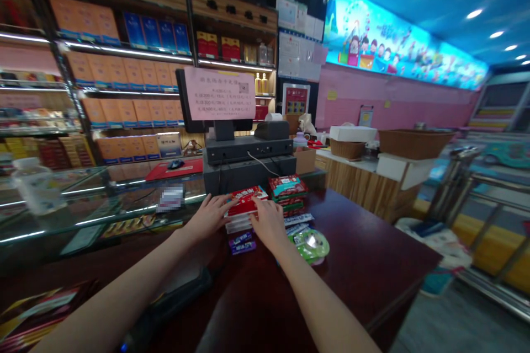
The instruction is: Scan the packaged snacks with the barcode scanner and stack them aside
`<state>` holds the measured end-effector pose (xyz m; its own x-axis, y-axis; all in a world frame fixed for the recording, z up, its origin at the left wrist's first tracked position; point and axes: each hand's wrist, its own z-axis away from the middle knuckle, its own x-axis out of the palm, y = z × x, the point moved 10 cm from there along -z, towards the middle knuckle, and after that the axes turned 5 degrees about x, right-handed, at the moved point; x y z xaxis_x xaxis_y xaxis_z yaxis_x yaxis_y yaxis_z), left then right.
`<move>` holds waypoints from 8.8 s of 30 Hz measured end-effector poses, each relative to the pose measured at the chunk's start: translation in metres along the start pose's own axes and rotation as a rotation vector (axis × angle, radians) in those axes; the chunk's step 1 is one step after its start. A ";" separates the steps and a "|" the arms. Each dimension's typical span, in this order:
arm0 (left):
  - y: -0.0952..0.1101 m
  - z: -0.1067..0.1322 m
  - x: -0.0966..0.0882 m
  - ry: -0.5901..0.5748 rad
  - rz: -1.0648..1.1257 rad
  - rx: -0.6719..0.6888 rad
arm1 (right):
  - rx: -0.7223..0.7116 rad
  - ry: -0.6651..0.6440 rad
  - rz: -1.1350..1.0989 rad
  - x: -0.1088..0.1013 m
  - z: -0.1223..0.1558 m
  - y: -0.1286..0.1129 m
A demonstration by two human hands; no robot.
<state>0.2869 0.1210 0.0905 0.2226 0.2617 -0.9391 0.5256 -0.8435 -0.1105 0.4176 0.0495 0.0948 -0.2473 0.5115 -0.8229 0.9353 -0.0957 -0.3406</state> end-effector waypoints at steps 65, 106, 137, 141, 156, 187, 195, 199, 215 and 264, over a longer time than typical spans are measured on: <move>-0.104 0.236 -0.048 0.286 0.655 -0.380 | -0.281 -0.363 -0.997 0.080 0.034 -0.130; -0.104 0.238 -0.046 0.467 0.757 -0.584 | 0.060 -0.371 -1.074 0.101 0.032 -0.104; -0.078 0.235 -0.063 0.261 -0.078 -0.245 | -0.173 -0.534 -0.912 0.095 0.050 -0.140; -0.077 0.237 -0.069 0.296 -0.165 -0.282 | -0.144 -0.509 -0.905 0.097 0.049 -0.137; -0.093 0.255 -0.084 0.363 -0.297 -0.390 | -0.511 -0.780 -0.500 0.082 0.103 -0.166; -0.090 0.257 -0.085 0.378 -0.310 -0.434 | -0.434 -0.589 -0.776 0.063 0.084 -0.163; -0.090 0.259 -0.087 0.413 -0.323 -0.449 | -0.375 -0.575 -0.753 0.058 0.080 -0.157; -0.090 0.260 -0.087 0.413 -0.318 -0.464 | -0.380 -0.586 -0.783 0.056 0.080 -0.159; -0.090 0.259 -0.087 0.416 -0.323 -0.449 | -0.421 -0.634 -0.777 0.063 0.084 -0.161; -0.060 0.237 -0.083 0.470 -0.178 -0.245 | 0.465 -0.685 -1.314 0.115 0.067 -0.112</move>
<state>0.0423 0.0389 0.0975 0.4254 0.6184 -0.6607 0.7514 -0.6483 -0.1229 0.2673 0.0616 0.0082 -0.9873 -0.0162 0.1578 -0.1503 -0.2224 -0.9633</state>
